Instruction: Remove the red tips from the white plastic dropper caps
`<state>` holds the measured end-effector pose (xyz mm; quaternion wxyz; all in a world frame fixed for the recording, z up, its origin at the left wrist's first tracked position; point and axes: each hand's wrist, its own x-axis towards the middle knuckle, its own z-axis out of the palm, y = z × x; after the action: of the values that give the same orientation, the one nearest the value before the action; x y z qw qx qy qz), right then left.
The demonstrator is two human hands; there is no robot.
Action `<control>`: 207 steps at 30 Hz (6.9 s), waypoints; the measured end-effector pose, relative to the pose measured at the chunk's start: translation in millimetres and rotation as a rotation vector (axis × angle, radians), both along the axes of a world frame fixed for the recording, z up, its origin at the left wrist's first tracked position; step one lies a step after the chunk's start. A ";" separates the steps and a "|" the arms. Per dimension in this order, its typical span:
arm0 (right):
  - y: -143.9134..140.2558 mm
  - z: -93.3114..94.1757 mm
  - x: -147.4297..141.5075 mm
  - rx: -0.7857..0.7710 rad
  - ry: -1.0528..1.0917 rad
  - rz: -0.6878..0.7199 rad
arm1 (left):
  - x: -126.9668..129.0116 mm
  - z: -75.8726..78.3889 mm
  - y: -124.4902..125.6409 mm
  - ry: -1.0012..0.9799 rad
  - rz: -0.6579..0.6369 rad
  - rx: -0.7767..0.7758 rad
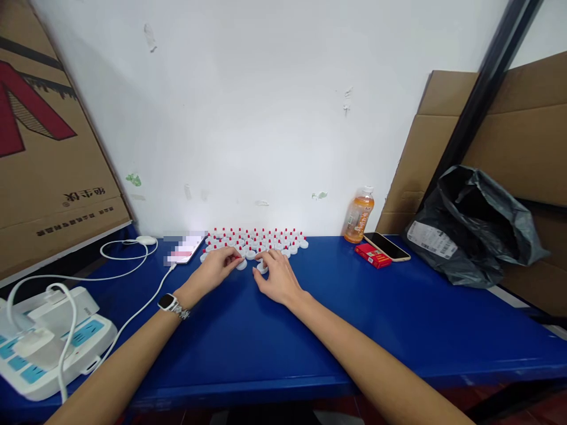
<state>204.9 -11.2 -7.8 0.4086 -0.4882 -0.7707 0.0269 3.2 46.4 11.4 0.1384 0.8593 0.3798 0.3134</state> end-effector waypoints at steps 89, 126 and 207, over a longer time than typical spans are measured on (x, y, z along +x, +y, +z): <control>-8.2 28.1 -14.6 -0.006 0.194 0.161 | 24.5 0.4 -26.1 -0.076 -0.078 -0.013; 77.0 32.1 14.3 -0.294 -0.276 0.005 | 0.5 -12.8 5.6 0.000 -0.103 -0.160; 27.0 10.6 45.0 -0.330 -0.054 -0.254 | -13.3 5.8 4.4 0.017 -0.043 -0.038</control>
<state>249.9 15.8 2.9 0.3024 -0.6423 -0.6988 0.0876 -10.1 50.8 17.2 0.1584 0.8671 0.3682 0.2958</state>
